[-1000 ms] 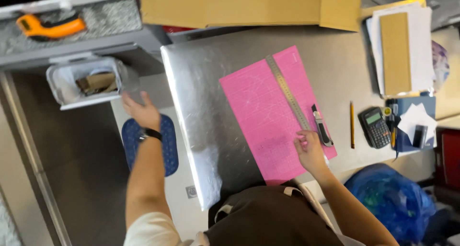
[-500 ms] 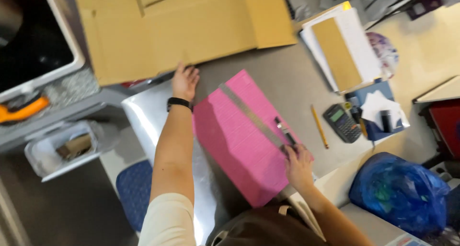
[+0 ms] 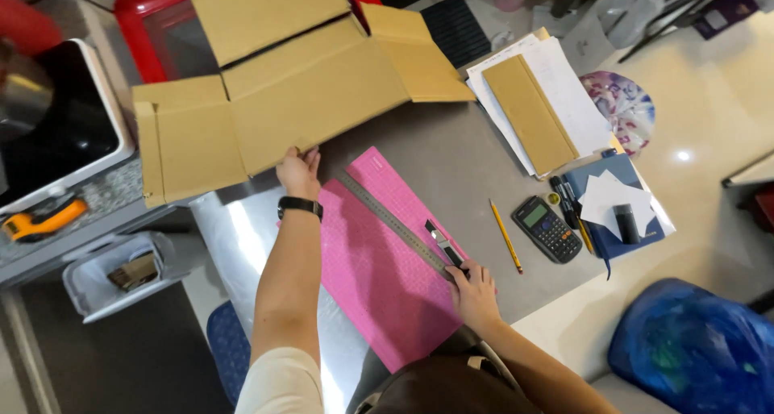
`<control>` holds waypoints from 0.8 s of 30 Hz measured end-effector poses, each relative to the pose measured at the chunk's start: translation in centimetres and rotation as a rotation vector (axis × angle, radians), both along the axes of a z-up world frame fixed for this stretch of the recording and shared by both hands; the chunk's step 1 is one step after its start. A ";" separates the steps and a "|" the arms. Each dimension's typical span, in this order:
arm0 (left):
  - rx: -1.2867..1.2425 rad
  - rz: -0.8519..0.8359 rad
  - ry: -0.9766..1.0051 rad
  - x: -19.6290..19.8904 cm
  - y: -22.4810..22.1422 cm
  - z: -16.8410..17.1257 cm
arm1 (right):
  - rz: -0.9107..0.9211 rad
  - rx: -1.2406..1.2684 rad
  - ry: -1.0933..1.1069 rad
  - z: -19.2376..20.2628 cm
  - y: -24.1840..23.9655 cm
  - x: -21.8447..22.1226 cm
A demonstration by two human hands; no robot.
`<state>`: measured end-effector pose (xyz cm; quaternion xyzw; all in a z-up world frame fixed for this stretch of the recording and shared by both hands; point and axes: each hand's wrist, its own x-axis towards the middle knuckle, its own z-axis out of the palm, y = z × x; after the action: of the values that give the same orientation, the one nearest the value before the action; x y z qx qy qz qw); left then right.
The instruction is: Measuring and cutting cardboard pieces using a ruler, pencil, and utility knife on a cutting mat.
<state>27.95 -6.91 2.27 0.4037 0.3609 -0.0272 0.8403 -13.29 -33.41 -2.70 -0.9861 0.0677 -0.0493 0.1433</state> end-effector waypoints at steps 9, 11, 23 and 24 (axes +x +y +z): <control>-0.069 0.142 -0.140 -8.9 3.8 -0.1 | 0.096 0.075 0.131 0.3 -1.7 0.3; -0.065 0.148 -0.154 -12.8 5.8 0.4 | 0.113 0.069 0.138 0.6 -1.8 0.3; 0.109 0.117 -0.119 -36.5 15.5 6.4 | 0.123 -0.094 0.203 0.7 0.0 1.6; 0.113 0.130 -0.107 -38.0 16.5 5.7 | 0.102 -0.110 0.221 0.1 0.2 2.0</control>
<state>-10.01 9.56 7.95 0.4271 0.3418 0.0695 0.8342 -11.32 -33.26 -2.55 -0.9941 0.0300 0.0633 0.0832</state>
